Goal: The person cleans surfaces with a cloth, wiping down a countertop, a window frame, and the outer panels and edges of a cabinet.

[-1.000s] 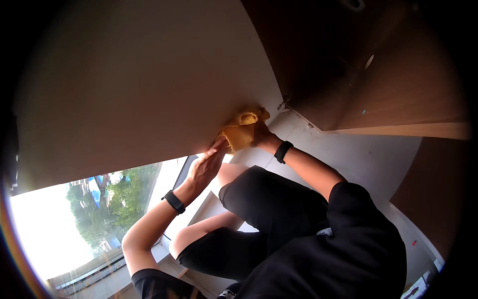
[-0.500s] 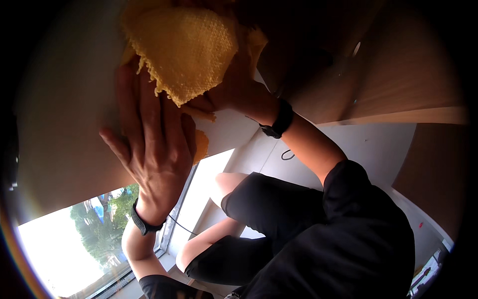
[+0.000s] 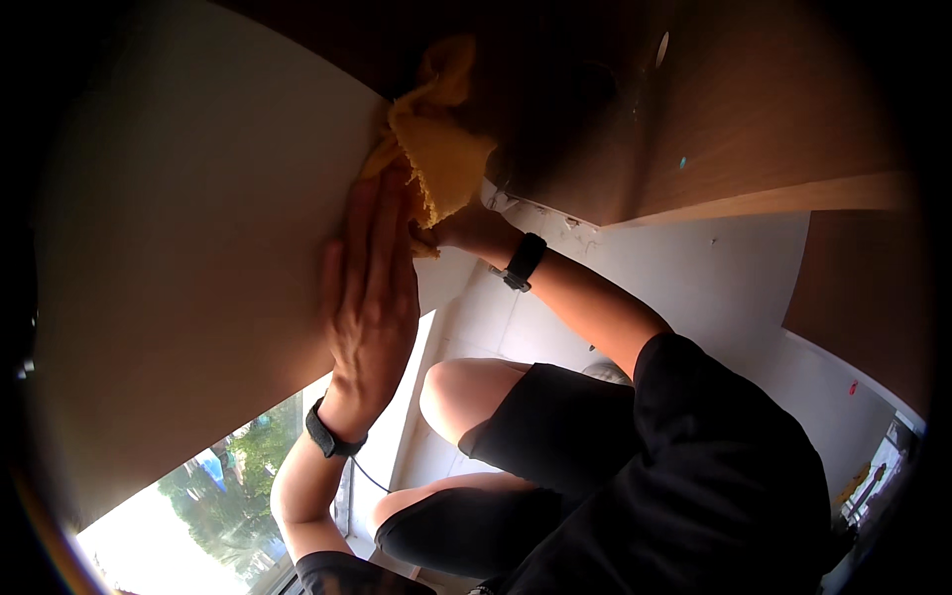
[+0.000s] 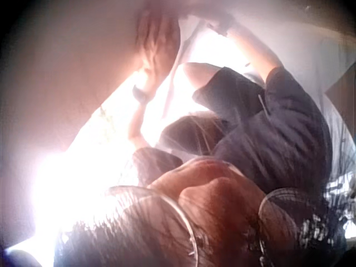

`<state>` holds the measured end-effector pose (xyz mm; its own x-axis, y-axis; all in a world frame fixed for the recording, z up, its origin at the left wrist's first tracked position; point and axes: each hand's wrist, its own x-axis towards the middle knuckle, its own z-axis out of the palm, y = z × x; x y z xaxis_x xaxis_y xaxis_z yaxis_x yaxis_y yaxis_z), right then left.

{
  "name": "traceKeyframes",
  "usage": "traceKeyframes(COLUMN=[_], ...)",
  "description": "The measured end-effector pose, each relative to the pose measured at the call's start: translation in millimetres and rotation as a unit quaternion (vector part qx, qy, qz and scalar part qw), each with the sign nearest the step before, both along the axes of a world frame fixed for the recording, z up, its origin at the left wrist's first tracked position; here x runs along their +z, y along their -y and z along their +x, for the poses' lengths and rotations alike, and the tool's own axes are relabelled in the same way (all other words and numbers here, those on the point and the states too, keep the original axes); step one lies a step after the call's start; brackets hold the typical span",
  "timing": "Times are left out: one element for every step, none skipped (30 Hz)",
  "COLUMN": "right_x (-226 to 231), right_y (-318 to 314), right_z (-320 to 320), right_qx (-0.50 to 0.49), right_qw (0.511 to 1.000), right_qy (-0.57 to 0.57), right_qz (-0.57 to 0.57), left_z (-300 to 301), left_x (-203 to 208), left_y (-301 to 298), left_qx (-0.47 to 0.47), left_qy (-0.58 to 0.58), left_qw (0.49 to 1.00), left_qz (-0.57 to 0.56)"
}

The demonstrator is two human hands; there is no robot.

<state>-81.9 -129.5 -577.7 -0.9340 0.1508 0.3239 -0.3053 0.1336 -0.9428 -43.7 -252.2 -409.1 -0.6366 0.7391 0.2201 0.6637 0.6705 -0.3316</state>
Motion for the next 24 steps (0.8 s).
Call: traceKeyframes(right_x=[-6, -14, -27, -39, -50, -64, -73, -53, -39, -25, -13, -19, -24, -19, -12, -4, 14, 23, 32, 41, 57, 71, 101, 134], right_y=[4, 12, 18, 26, 36, 44, 56, 68, 70, 70, 72, 77, 77, 73, 69, 67, 68, 63, 61, 61, 60, 57, 51, 43], right_z=[2, 0, -1, 1, 4, 12, 21, 35, 51, 62, 71, 77, 81, 83, 86, 91, 93, 95, 94, 92, 87, 90, 94, 100], right_qx=[-0.006, -0.006, -0.009, -0.012, -0.013, -0.021, -0.01, 0.01, 0.007, -0.007, -0.015, -0.059, -0.063, -0.052, -0.042, -0.038, -0.029, -0.02, -0.023, -0.027, 0.075, 0.08, 0.085, 0.086], right_qw=[1.0, 1.0, 0.999, 0.999, 0.997, 0.993, 0.988, 0.967, 0.932, 0.967, 0.984, 0.988, 0.989, 0.991, 0.993, 0.988, 0.981, 0.995, 0.999, 0.999, 0.986, 0.992, 0.995, 0.996], right_qy=[0.015, 0.023, 0.035, 0.048, 0.064, 0.098, 0.115, 0.147, 0.177, 0.183, 0.176, 0.13, 0.124, 0.118, 0.11, 0.133, 0.154, 0.084, 0.045, 0.003, 0.018, 0.008, -0.002, -0.015], right_qz=[-0.008, -0.015, -0.019, -0.023, -0.037, -0.064, -0.097, -0.207, -0.316, -0.176, -0.033, -0.05, -0.049, -0.033, -0.017, -0.066, -0.115, -0.043, -0.004, 0.029, -0.145, -0.096, -0.045, 0.005], left_z=[-5, -7, -8, -9, -9, -7, -1, 6, 8, 14, 16, 13, 20, 26, 32, 32, 32, 34, 37, 42, 47, 53, 55, 58], left_x=[2, -5, -15, -28, -44, -47, -68, -94, -97, -94, -102, -106, -105, -82, -66, -70, -63, -45, -27, -6, 14, 33, 50, 72], left_y=[1, 2, 3, 3, 6, 3, 16, 39, 39, 45, 55, 55, 60, 53, 47, 59, 70, 68, 69, 72, 74, 79, 84, 87], left_qx=[-0.009, -0.017, -0.026, -0.032, -0.029, -0.035, -0.035, -0.014, -0.034, -0.054, -0.05, -0.056, -0.06, -0.065, -0.07, -0.077, -0.081, -0.097, -0.115, -0.13, -0.142, -0.15, -0.154, -0.162], left_qy=[0.011, 0.028, 0.044, 0.048, 0.056, 0.073, 0.072, 0.104, 0.052, -0.008, -0.013, -0.131, -0.032, 0.075, 0.174, 0.12, 0.064, 0.054, 0.049, 0.042, 0.03, 0.027, 0.027, 0.019], left_qw=[1.0, 0.999, 0.999, 0.998, 0.998, 0.996, 0.996, 0.993, 0.992, 0.986, 0.986, 0.948, 0.976, 0.988, 0.982, 0.989, 0.993, 0.992, 0.991, 0.99, 0.989, 0.986, 0.984, 0.983], left_qz=[-0.003, -0.006, -0.007, -0.007, -0.022, -0.035, -0.036, -0.059, -0.11, -0.156, -0.156, -0.286, -0.209, -0.12, -0.035, -0.048, -0.064, -0.066, -0.049, -0.035, -0.04, -0.065, -0.087, -0.089])
